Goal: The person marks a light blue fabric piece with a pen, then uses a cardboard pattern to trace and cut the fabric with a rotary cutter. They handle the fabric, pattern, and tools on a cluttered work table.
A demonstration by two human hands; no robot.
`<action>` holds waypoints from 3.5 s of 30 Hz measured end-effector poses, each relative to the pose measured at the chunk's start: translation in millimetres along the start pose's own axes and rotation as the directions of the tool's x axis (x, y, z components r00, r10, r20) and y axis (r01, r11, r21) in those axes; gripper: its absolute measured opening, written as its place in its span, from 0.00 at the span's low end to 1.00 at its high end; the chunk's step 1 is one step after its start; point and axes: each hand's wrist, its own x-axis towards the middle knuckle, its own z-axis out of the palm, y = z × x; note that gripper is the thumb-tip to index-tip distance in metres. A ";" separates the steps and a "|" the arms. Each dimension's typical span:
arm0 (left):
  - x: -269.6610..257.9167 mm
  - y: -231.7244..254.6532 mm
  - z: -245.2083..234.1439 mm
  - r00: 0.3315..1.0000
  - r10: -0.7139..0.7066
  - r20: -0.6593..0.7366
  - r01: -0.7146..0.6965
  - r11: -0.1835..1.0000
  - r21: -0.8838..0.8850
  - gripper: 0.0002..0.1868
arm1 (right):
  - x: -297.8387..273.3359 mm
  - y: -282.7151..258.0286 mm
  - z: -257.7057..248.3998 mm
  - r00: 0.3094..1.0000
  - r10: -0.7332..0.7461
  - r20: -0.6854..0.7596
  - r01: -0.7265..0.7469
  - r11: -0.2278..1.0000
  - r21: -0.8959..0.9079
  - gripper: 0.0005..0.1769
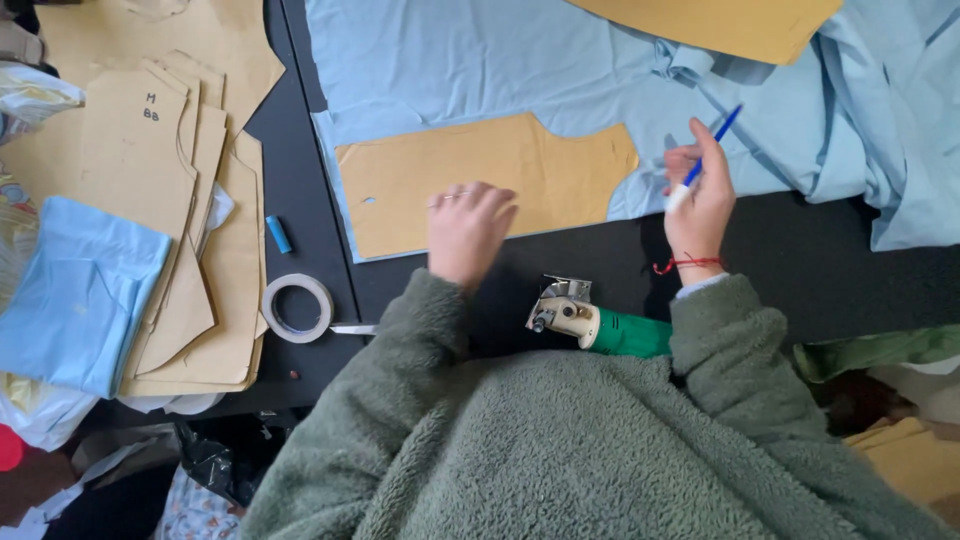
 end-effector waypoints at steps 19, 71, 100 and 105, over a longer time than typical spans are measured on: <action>90.6 68.0 77.9 0.845 0.249 0.474 -0.306 0.951 0.046 0.56 | -35.4 -74.7 3.9 0.912 -0.285 0.295 0.399 0.783 -0.477 0.18; 27.5 184.5 -160.7 0.933 0.266 -0.241 -0.350 0.527 -0.775 0.28 | -120.6 -274.8 -89.2 0.922 -0.235 -0.307 0.321 0.907 0.272 0.14; -171.6 555.2 81.6 0.512 0.457 0.727 0.629 0.378 -0.680 0.30 | -688.5 296.4 -541.1 0.303 0.409 -0.861 -0.651 0.748 0.126 0.18; -189.7 563.7 103.3 0.585 0.390 0.711 0.488 0.531 -0.693 0.29 | -776.4 387.7 -605.0 0.176 0.362 -0.916 -0.582 0.789 0.200 0.22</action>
